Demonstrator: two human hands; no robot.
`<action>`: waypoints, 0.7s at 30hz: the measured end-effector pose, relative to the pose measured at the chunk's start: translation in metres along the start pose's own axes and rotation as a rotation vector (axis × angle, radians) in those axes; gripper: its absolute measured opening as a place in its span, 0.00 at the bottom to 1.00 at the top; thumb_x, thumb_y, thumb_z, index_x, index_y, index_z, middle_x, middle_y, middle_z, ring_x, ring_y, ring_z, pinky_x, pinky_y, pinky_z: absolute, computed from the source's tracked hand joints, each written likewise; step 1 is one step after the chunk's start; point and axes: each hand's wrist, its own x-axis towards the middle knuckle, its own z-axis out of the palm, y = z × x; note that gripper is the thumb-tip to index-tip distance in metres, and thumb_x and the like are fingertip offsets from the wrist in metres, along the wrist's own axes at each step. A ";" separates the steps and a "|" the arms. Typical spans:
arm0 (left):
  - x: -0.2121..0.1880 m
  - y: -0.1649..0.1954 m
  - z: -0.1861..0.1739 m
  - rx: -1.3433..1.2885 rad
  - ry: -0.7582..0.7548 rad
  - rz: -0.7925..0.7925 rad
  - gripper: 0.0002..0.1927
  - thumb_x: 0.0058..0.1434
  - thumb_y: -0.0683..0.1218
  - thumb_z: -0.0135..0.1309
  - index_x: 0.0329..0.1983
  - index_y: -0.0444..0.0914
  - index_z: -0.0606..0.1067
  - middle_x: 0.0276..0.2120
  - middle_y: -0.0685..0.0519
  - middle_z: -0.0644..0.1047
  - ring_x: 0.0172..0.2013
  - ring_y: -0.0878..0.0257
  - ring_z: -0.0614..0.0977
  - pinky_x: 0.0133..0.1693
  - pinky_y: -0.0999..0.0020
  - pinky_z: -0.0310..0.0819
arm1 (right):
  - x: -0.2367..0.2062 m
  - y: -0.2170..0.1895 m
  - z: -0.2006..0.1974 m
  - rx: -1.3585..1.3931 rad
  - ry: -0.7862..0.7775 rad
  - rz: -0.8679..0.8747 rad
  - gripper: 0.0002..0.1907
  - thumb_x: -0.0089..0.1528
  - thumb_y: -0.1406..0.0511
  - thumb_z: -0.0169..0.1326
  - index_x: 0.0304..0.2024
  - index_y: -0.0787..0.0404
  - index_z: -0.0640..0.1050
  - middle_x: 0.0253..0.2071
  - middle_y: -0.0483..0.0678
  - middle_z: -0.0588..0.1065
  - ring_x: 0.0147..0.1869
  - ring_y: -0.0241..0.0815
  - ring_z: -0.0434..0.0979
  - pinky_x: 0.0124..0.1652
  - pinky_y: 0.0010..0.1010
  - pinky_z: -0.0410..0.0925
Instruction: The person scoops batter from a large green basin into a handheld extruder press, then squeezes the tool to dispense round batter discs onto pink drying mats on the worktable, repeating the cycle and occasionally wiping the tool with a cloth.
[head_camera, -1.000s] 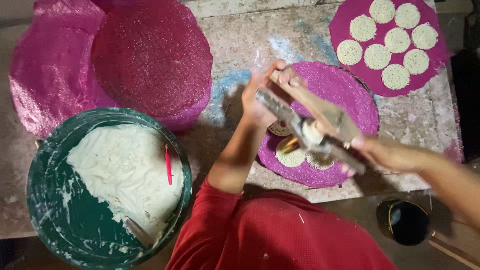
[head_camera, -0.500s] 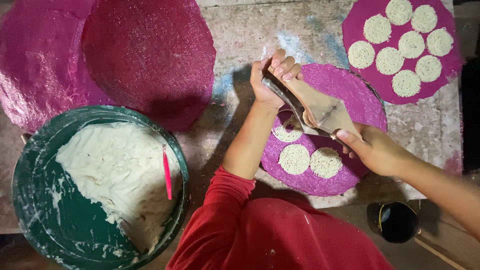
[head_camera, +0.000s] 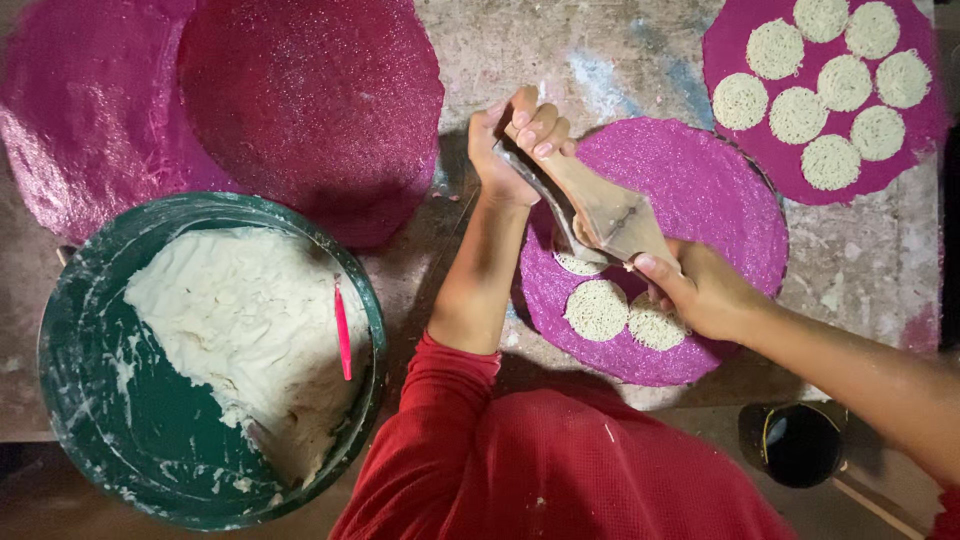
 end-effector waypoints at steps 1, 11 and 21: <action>-0.005 -0.002 0.000 -0.022 0.025 0.000 0.12 0.68 0.55 0.40 0.33 0.45 0.65 0.26 0.60 0.66 0.31 0.65 0.70 0.48 0.58 0.77 | -0.002 0.000 0.001 0.008 -0.017 0.017 0.33 0.64 0.42 0.37 0.35 0.64 0.76 0.22 0.50 0.77 0.24 0.44 0.78 0.29 0.40 0.71; -0.004 -0.027 0.003 -0.081 0.077 0.019 0.11 0.64 0.56 0.42 0.33 0.46 0.66 0.27 0.61 0.66 0.32 0.66 0.70 0.45 0.63 0.69 | -0.022 -0.012 -0.018 -0.123 0.057 0.053 0.33 0.67 0.42 0.37 0.38 0.63 0.77 0.21 0.51 0.76 0.24 0.45 0.78 0.30 0.41 0.72; 0.001 -0.027 0.029 0.004 0.161 0.024 0.13 0.65 0.56 0.38 0.31 0.46 0.66 0.24 0.61 0.66 0.28 0.65 0.68 0.38 0.63 0.67 | -0.019 0.012 0.000 -0.096 0.113 0.027 0.32 0.67 0.42 0.36 0.43 0.61 0.77 0.23 0.50 0.75 0.27 0.45 0.78 0.31 0.40 0.72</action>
